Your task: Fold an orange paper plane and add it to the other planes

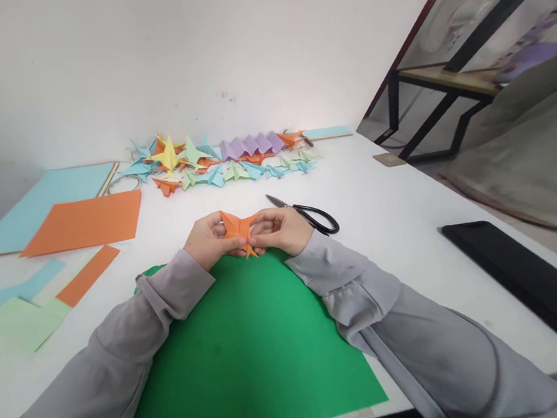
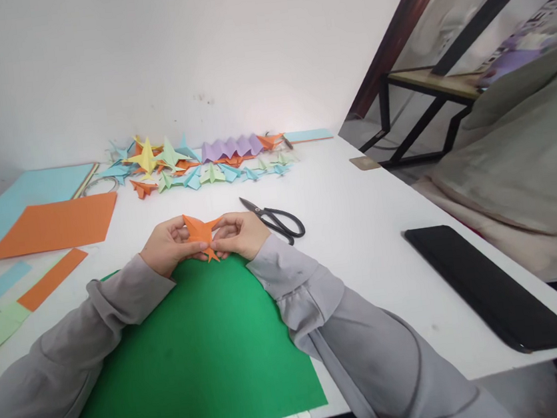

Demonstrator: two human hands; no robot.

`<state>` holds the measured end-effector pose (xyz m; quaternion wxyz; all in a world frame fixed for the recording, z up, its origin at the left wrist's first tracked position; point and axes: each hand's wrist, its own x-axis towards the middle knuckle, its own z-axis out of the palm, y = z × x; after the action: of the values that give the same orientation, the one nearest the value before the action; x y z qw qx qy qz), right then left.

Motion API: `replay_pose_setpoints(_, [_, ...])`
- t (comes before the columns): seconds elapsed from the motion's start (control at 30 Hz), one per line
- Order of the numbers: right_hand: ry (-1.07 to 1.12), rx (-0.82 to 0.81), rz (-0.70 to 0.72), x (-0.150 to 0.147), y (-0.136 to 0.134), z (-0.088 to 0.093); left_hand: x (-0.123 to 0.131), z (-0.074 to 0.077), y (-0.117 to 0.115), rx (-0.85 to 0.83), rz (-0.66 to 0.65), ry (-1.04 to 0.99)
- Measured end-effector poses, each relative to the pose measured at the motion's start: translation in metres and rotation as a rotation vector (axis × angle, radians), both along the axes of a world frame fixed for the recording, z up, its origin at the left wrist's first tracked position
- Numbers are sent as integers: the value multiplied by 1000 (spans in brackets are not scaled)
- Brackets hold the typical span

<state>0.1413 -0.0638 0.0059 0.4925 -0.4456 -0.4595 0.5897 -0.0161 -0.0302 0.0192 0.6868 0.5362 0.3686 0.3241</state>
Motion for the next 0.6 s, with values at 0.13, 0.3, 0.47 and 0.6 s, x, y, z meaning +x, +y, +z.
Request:
replay_pose_setpoints(0.13, [-2, 7, -43, -1, 0, 1, -1, -3, 2, 25, -25, 0])
replay_pose_setpoints(0.3, [-20, 44, -24, -1, 0, 1, -1, -4, 4, 53, -15, 3])
replay_pose_setpoints(0.47, [-29, 36, -50, -1, 1, -1, -2, -4, 4, 43, -10, 17])
replay_pose_setpoints(0.6, [-41, 42, -75, -1, 2, -2, -1, -3, 4, 53, -10, 21])
